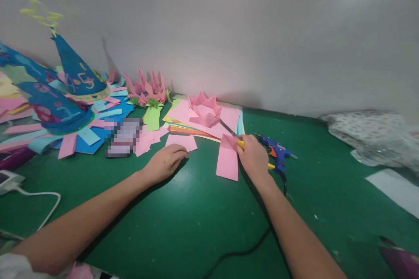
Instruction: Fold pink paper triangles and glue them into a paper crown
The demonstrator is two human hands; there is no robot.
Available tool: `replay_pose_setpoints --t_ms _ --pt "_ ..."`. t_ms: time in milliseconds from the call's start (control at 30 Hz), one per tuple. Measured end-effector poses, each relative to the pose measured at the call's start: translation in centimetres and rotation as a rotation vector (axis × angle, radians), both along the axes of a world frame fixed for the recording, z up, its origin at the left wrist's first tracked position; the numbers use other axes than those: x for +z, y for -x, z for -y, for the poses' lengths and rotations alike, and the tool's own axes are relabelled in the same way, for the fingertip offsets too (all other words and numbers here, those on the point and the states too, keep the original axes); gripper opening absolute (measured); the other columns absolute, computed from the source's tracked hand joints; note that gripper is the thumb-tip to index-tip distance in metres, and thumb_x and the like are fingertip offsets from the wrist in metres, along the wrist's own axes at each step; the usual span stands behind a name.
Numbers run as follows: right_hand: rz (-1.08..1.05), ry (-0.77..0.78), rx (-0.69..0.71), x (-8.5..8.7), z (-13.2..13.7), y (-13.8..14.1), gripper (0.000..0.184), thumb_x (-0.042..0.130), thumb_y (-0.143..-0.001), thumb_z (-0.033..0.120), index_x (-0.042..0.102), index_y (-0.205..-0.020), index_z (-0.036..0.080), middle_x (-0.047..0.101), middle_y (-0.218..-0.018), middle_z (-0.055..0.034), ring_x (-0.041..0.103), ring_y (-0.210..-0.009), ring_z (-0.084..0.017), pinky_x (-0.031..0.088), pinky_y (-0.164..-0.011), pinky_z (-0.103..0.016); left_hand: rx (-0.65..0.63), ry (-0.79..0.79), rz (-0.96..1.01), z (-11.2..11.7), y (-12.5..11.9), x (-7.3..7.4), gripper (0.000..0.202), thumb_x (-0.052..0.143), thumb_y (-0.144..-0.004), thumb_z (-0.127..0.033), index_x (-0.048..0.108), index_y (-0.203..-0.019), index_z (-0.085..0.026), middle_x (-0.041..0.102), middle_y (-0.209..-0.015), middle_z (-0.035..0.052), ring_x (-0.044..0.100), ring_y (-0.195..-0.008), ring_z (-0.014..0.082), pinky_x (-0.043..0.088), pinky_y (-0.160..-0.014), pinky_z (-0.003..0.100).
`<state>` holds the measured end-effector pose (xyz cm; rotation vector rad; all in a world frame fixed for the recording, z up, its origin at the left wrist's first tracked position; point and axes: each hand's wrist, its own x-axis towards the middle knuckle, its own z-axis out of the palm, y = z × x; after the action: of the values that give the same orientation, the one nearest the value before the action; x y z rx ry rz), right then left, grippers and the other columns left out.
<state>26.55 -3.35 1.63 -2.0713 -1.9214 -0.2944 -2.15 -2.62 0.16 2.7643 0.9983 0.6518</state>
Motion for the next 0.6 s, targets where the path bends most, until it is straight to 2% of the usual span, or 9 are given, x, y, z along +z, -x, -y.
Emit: replay_pose_setpoints --t_ms 133,267,333,400,500,600 --pt "0.008 -0.012 -0.035 0.4 0.3 -0.3 0.016 0.045 -0.082 0.027 0.058 -0.083 0.018 0.061 -0.086 -0.0080 0.055 -0.073 -0.020 0.030 -0.054 -0.028 -0.004 0.025 0.041 0.1 0.0 -0.1 0.025 0.039 -0.090 -0.013 0.063 -0.093 -0.014 0.062 -0.098 0.0094 0.056 -0.095 0.0174 0.048 -0.084 0.033" --pt "0.020 0.011 -0.073 1.2 0.5 -0.7 0.018 0.045 -0.081 0.027 0.059 -0.073 0.019 0.062 -0.077 -0.0081 0.054 -0.066 -0.019 0.028 -0.051 -0.028 -0.034 0.060 0.081 0.4 0.0 0.0 0.024 0.040 -0.090 -0.013 0.064 -0.093 -0.015 0.062 -0.101 0.0085 0.055 -0.097 0.0171 0.047 -0.086 0.033" --pt "0.002 0.036 -0.085 1.7 0.7 -0.9 0.021 0.045 -0.082 0.029 0.062 -0.076 0.019 0.064 -0.075 -0.0083 0.055 -0.066 -0.020 0.028 -0.051 -0.028 -0.049 0.076 0.104 0.5 0.0 0.0 0.024 0.040 -0.091 -0.014 0.063 -0.093 -0.015 0.062 -0.101 0.0079 0.055 -0.097 0.0167 0.046 -0.088 0.032" --pt "-0.040 0.050 -0.087 2.4 0.8 -0.9 0.023 0.046 -0.081 0.031 0.065 -0.089 0.019 0.067 -0.080 -0.0082 0.058 -0.068 -0.022 0.031 -0.052 -0.028 -0.057 0.090 0.130 0.6 0.0 0.0 0.024 0.039 -0.091 -0.014 0.063 -0.093 -0.016 0.062 -0.101 0.0073 0.055 -0.098 0.0162 0.046 -0.089 0.032" --pt "-0.140 0.041 -0.088 3.5 1.1 -0.4 0.033 0.051 -0.078 0.035 0.061 -0.107 0.022 0.069 -0.089 -0.0066 0.061 -0.071 -0.023 0.035 -0.054 -0.027 -0.052 0.129 0.190 0.8 -0.1 0.0 0.023 0.040 -0.090 -0.013 0.062 -0.095 -0.016 0.062 -0.101 0.0067 0.055 -0.099 0.0151 0.045 -0.090 0.031" --pt "-0.293 0.061 -0.006 4.2 1.5 0.8 0.028 0.056 -0.074 0.038 0.064 -0.097 0.022 0.070 -0.084 -0.0047 0.062 -0.069 -0.023 0.038 -0.054 -0.027 -0.005 0.226 0.265 1.1 -0.4 0.3 0.020 0.041 -0.090 -0.015 0.058 -0.102 -0.015 0.062 -0.099 0.0063 0.057 -0.093 0.0136 0.046 -0.087 0.029"
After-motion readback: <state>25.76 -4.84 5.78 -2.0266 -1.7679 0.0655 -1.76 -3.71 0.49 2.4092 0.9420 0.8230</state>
